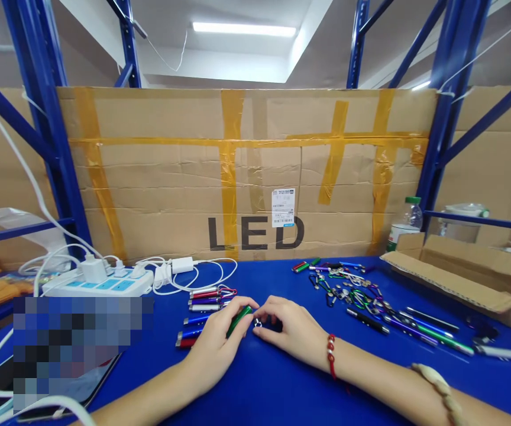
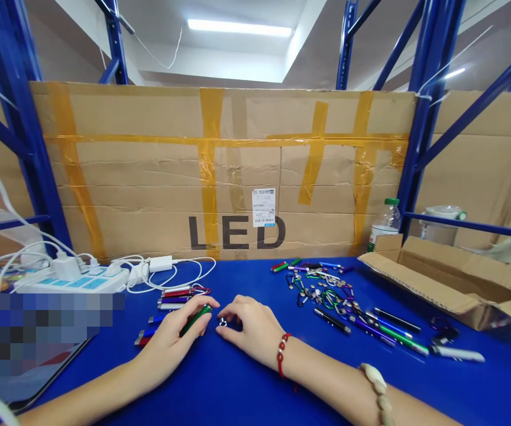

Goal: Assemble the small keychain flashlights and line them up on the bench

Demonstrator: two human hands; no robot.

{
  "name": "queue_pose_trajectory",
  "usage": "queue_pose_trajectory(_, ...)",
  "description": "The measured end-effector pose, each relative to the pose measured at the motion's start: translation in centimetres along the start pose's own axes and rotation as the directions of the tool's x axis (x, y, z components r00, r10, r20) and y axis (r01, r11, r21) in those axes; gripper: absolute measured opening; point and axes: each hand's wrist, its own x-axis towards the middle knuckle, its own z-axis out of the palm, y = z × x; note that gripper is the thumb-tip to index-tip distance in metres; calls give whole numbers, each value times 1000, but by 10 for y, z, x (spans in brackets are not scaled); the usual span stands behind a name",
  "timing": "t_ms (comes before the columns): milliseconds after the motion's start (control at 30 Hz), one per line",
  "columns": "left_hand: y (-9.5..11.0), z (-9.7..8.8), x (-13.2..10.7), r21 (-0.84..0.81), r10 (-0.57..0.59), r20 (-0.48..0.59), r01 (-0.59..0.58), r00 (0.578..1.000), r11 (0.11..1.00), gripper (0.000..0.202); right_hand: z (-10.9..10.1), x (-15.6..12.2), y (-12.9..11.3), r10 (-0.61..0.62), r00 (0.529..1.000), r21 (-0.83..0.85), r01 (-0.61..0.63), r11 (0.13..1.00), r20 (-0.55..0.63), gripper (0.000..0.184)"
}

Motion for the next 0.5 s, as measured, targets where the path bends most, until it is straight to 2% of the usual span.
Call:
queue_pose_trajectory(133, -1, 0, -2, -20, 14, 28, -13, 1000, 1000, 22, 2, 2, 4, 12, 1000, 47, -13, 999, 26, 15)
queue_pose_trajectory(333, -3, 1, -3, -44, 25, 59, -23, 998, 999, 21, 8, 6, 13, 80, 996, 141, -76, 987, -27, 18)
queue_pose_trajectory(400, -3, 0, -3, -36, 24, 60, -22, 998, 999, 21, 9, 6, 13, 113, 993, 231, -104, 967, -29, 21)
queue_pose_trajectory(500, -3, 0, -2, -20, 20, 60, -19, 998, 1000, 21, 10, 6, 11, 92, 995, 424, -71, 903, -31, 22)
